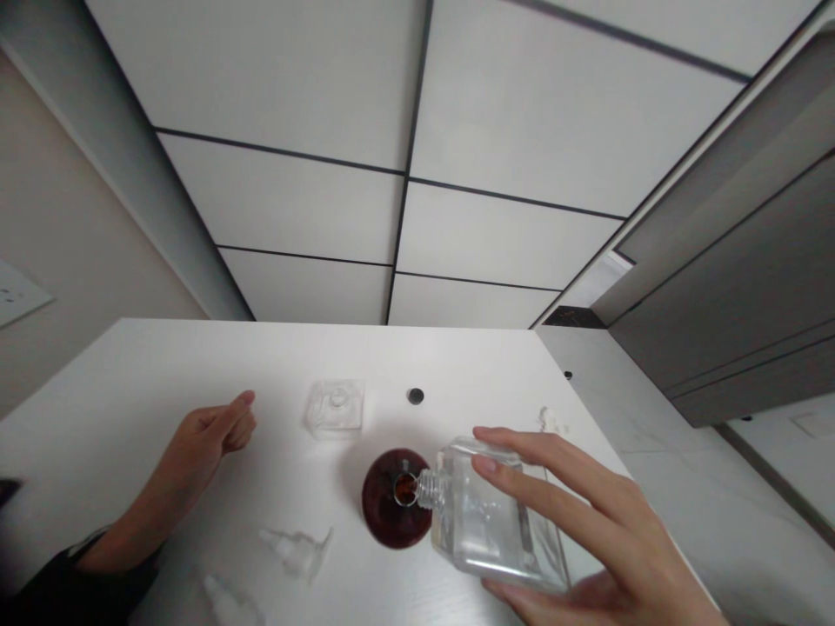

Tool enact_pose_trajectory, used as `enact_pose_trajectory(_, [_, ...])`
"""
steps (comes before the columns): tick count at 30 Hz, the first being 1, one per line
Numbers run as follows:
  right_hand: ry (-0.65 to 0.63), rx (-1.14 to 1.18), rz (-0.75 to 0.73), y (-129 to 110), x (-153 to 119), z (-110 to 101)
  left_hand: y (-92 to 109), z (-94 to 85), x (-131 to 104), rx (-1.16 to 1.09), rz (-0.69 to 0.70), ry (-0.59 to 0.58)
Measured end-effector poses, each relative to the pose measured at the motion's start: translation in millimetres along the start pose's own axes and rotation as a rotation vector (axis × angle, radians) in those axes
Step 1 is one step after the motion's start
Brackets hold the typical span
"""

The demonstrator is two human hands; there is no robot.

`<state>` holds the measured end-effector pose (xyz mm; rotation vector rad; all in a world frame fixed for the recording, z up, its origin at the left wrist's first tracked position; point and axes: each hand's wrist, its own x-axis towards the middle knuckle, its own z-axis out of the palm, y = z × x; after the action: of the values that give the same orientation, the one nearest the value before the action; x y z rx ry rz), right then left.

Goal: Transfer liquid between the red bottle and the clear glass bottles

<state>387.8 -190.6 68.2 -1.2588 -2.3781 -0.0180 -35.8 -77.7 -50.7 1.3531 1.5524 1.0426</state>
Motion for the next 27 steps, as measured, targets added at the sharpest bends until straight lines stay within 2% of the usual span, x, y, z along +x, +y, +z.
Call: enact_pose_trajectory(27, [-0.004,0.008,-0.009,-1.8,5.9,-5.3,0.5,0.0,0.0,-0.039,-0.005,-0.001])
